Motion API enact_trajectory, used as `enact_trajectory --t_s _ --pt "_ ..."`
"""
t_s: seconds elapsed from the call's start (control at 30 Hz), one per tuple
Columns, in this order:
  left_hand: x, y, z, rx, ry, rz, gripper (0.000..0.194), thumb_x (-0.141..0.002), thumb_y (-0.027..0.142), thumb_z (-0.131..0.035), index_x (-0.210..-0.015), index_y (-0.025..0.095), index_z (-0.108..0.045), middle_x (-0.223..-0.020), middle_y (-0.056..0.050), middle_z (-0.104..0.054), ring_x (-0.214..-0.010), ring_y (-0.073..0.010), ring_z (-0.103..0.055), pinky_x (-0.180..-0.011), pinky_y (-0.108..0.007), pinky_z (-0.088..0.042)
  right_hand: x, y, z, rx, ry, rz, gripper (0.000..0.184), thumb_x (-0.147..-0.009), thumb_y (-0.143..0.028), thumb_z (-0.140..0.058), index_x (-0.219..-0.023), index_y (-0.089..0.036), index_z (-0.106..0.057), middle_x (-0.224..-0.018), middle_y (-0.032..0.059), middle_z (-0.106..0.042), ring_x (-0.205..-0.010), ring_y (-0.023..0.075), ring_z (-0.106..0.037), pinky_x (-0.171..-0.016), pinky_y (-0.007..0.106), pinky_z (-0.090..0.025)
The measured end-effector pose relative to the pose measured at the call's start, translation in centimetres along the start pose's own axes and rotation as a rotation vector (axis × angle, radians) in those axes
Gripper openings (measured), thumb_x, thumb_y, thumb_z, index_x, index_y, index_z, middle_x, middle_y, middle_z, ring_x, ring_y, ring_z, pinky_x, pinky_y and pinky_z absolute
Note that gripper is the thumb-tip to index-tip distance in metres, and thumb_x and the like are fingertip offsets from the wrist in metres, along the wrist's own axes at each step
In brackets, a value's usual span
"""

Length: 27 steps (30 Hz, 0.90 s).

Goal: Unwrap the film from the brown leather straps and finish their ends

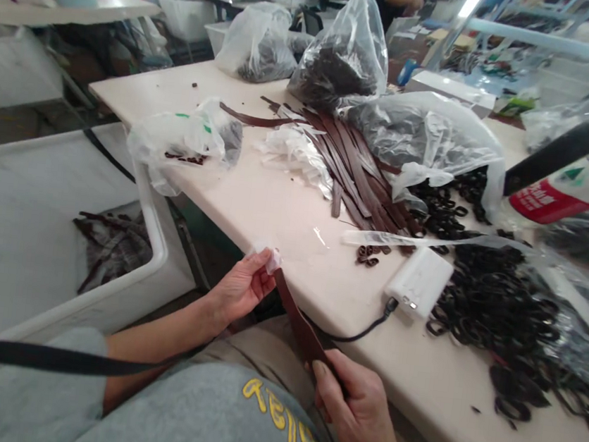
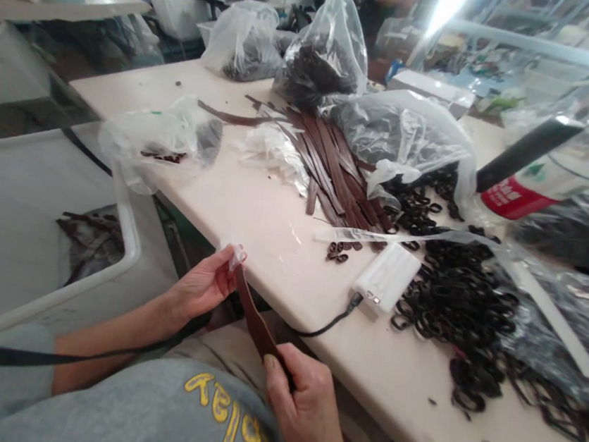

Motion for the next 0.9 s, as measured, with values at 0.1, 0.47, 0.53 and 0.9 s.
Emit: enact_trajectory --t_s 0.1,0.47,0.53,0.9 --pt "0.0 -0.2 0.2 -0.023 -0.019 0.003 0.007 -0.087 0.018 -0.070 -0.087 0.012 -0.066 -0.075 -0.001 -0.072 -0.058 -0.0089 -0.068 -0.054 -0.016 -0.057 -0.4 0.1 -0.3 0.051 0.020 -0.016 0.037 -0.098 -0.042 -0.042 -0.072 -0.021 -0.058 -0.054 -0.0033 -0.051 -0.046 0.0112 -0.047 -0.045 0.021 -0.038" --pt "1.3 -2.9 1.9 -0.150 -0.142 0.060 0.016 -0.073 0.018 -0.083 -0.080 0.010 -0.071 -0.076 -0.003 -0.072 -0.066 -0.0113 -0.067 -0.061 -0.020 -0.057 -4.6 -0.7 -2.0 0.052 0.008 -0.077 0.035 -0.096 -0.040 -0.043 -0.069 -0.022 -0.055 -0.051 -0.0039 -0.055 -0.041 0.0110 -0.050 -0.043 0.021 -0.037" --pt "1.5 -3.3 2.4 -0.159 -0.175 0.076 0.021 -0.069 0.020 -0.085 -0.080 0.010 -0.072 -0.077 -0.004 -0.072 -0.070 -0.0125 -0.068 -0.066 -0.021 -0.057 -5.6 -1.1 -2.4 0.053 -0.031 -0.071 0.034 -0.096 -0.039 -0.043 -0.068 -0.022 -0.053 -0.052 -0.0034 -0.057 -0.043 0.0113 -0.052 -0.045 0.021 -0.038" --pt "0.1 0.7 4.2 -0.140 -0.021 0.001 0.008 -0.080 0.018 -0.076 -0.081 0.010 -0.073 -0.078 -0.006 -0.074 -0.066 -0.0118 -0.068 -0.061 -0.021 -0.057 -3.6 1.3 -2.0 -0.104 -0.251 -0.280 0.034 -0.096 -0.046 -0.043 -0.074 -0.022 -0.053 -0.052 -0.0060 -0.057 -0.040 0.0104 -0.051 -0.041 0.019 -0.037"
Point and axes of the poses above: each hand's wrist, its own x-axis away from the middle knuckle, its own z-axis out of the back of the hand, y = z × x, the point moved 2 cm from there along -x, towards the middle knuckle
